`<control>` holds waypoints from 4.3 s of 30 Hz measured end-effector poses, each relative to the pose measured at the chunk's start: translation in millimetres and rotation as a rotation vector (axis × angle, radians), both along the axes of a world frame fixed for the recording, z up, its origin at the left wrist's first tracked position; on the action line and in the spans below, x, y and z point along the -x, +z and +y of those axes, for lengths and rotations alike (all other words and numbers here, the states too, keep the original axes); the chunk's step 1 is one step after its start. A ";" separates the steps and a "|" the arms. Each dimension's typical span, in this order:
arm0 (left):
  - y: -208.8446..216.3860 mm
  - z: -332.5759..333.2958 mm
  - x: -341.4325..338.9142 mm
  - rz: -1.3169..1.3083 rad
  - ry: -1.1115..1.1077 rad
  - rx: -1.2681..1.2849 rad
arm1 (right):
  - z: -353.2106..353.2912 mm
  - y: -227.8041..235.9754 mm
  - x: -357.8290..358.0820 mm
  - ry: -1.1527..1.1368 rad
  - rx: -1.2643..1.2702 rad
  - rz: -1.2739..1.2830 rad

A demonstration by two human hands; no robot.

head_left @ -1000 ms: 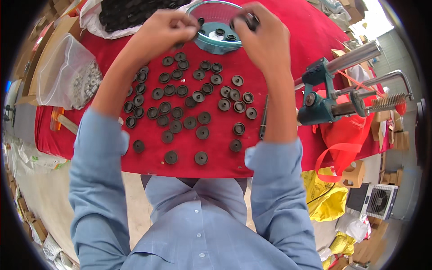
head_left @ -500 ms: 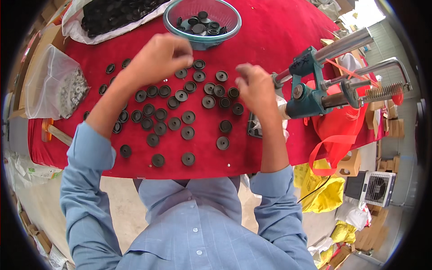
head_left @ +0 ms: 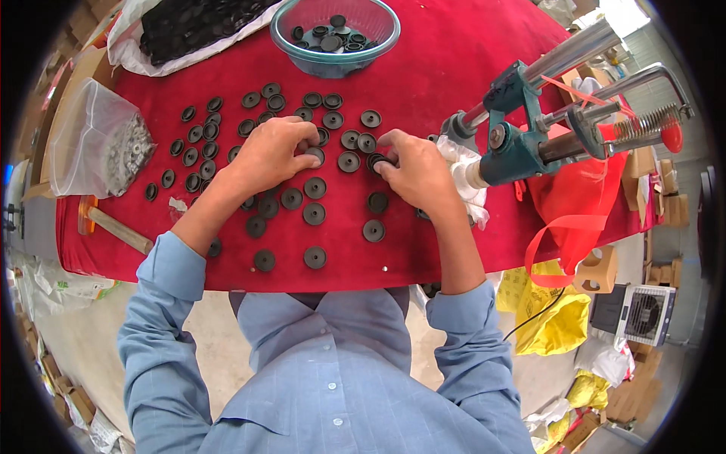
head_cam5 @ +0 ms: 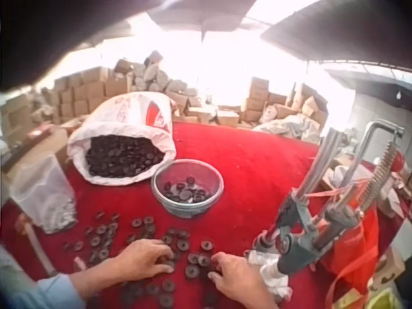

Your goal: The person pours dark circular plastic parts onto a red table, arranges them in rows, then places small metal inserts into the center of each part. The assembled parts remain on the table as the person continues the process.

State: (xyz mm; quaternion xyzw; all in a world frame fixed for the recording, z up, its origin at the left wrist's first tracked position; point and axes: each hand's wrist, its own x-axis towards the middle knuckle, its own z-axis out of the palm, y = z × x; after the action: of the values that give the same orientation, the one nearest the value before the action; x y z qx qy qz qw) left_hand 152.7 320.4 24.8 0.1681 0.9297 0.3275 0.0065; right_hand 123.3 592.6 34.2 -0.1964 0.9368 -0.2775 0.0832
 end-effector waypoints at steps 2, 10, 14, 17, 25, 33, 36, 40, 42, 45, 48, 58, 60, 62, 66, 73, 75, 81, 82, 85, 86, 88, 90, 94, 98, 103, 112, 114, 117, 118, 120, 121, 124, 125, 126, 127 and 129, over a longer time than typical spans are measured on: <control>-0.7 4.4 -0.5 0.007 0.001 0.011 | -2.5 -1.1 -3.6 0.021 -0.084 0.022; 6.5 -4.6 10.6 0.020 0.185 -0.124 | 4.2 -1.6 -6.4 0.005 0.146 -0.052; 1.8 -26.8 19.2 0.024 0.230 -0.134 | 17.9 13.1 -34.4 0.129 0.268 -0.216; 1.8 -21.1 21.6 0.008 0.160 -0.111 | 26.9 5.9 -50.1 0.271 0.092 -0.065; -9.2 -1.1 28.6 0.036 0.072 0.018 | 23.0 -3.9 -50.9 0.236 0.049 0.001; 36.1 -20.8 36.2 -0.302 0.176 -0.519 | 8.2 21.9 -21.9 0.215 0.425 0.133; 67.4 -27.5 67.4 -0.136 0.112 -0.389 | -20.7 56.9 17.1 0.189 0.437 0.398; 77.6 -35.3 125.0 0.145 0.112 -0.368 | -77.3 76.7 100.1 0.094 0.355 0.611; 81.6 -32.6 134.9 0.131 0.169 -0.535 | -98.0 73.5 131.0 0.077 0.259 0.578; 77.8 -35.1 111.6 0.233 0.204 -0.335 | -100.1 45.4 130.0 0.025 0.385 0.929; 52.1 -48.8 77.7 0.184 0.142 -0.216 | -82.4 30.3 99.5 0.181 0.239 0.522; 20.7 -89.2 81.0 0.029 0.310 -0.033 | -90.8 -13.4 88.4 0.024 0.027 0.138; 19.8 -96.1 80.9 0.003 0.318 -0.003 | -91.7 -13.7 91.7 0.009 0.171 0.017; 12.3 -105.0 84.2 -0.008 0.305 -0.004 | -100.6 -19.5 89.5 0.069 0.225 0.039; -2.1 -101.0 82.9 0.059 0.198 0.048 | -114.4 -25.2 86.6 0.121 0.088 0.067; -3.4 -91.9 84.0 0.049 -0.011 0.150 | -107.9 -12.6 83.5 0.109 0.179 -0.064; -5.7 -94.9 84.8 0.071 -0.038 0.163 | -108.4 -5.8 77.3 0.025 0.540 -0.359; -6.0 -84.0 74.9 0.022 -0.016 0.002 | -113.4 -2.6 74.1 -0.049 1.111 -0.911; -5.4 -82.5 74.2 0.036 -0.035 0.025 | -114.0 -5.1 75.1 -0.039 1.084 -0.896; -5.9 -80.1 73.8 0.072 -0.064 0.093 | -116.5 -10.0 75.6 0.013 1.010 -0.891; -5.9 -80.2 74.1 0.062 -0.050 0.101 | -117.4 -11.2 75.9 0.034 0.987 -0.895; -5.8 -81.1 73.6 0.039 -0.022 0.119 | -122.6 -5.6 68.2 0.040 0.968 -0.891; -6.0 -84.1 71.5 -0.025 0.051 0.044 | -127.3 -1.7 64.4 0.046 0.969 -0.891; 0.4 -95.4 60.7 -0.004 0.238 -0.415 | -134.9 -5.2 65.5 0.122 0.846 -0.720; 15.9 -111.7 34.4 -0.405 0.495 -0.770 | -153.5 -6.1 64.4 0.257 0.331 -0.191; 10.3 -116.9 16.6 -0.263 0.309 -0.232 | -174.3 -17.5 57.4 0.317 0.120 0.075; -19.4 -105.3 15.1 0.040 0.157 0.025 | -166.4 -4.0 58.9 0.294 0.212 -0.064; -13.7 -102.9 14.0 -0.011 0.196 -0.037 | -162.6 -8.0 51.6 0.359 0.149 0.045; -1.5 -99.6 10.1 -0.147 0.256 -0.148 | -164.8 -11.3 48.3 0.388 0.080 0.088; 1.6 -99.7 7.7 -0.165 0.232 -0.151 | -165.9 -12.1 48.6 0.389 0.063 0.081; 4.0 -96.5 2.9 -0.171 0.185 -0.122 | -166.0 -17.5 52.5 0.372 0.093 0.084; 4.1 -92.2 0.7 -0.158 0.160 -0.090 | -165.6 -20.2 54.6 0.368 0.115 0.081; 5.5 -84.2 -3.2 -0.139 0.116 -0.021 | -157.9 -6.5 53.5 0.337 0.197 -0.062; 3.6 -84.1 -3.1 -0.123 0.109 -0.002 | -155.0 0.8 50.1 0.324 0.226 -0.132; 1.5 -82.8 -2.7 -0.109 0.098 0.014 | -151.6 3.2 47.1 0.351 0.193 -0.151; -0.7 -83.4 -1.9 -0.114 0.082 0.034 | -148.5 4.9 44.2 0.378 0.159 -0.169; -3.0 -84.5 1.1 -0.123 0.042 0.075 | -145.0 3.0 36.3 0.405 0.095 -0.152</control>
State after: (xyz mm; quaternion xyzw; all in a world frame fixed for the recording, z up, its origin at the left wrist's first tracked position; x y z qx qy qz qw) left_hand 151.6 235.8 21.7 0.1276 0.9425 0.3024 0.0630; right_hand 87.0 447.6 37.2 -0.3629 0.8552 -0.3127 0.1981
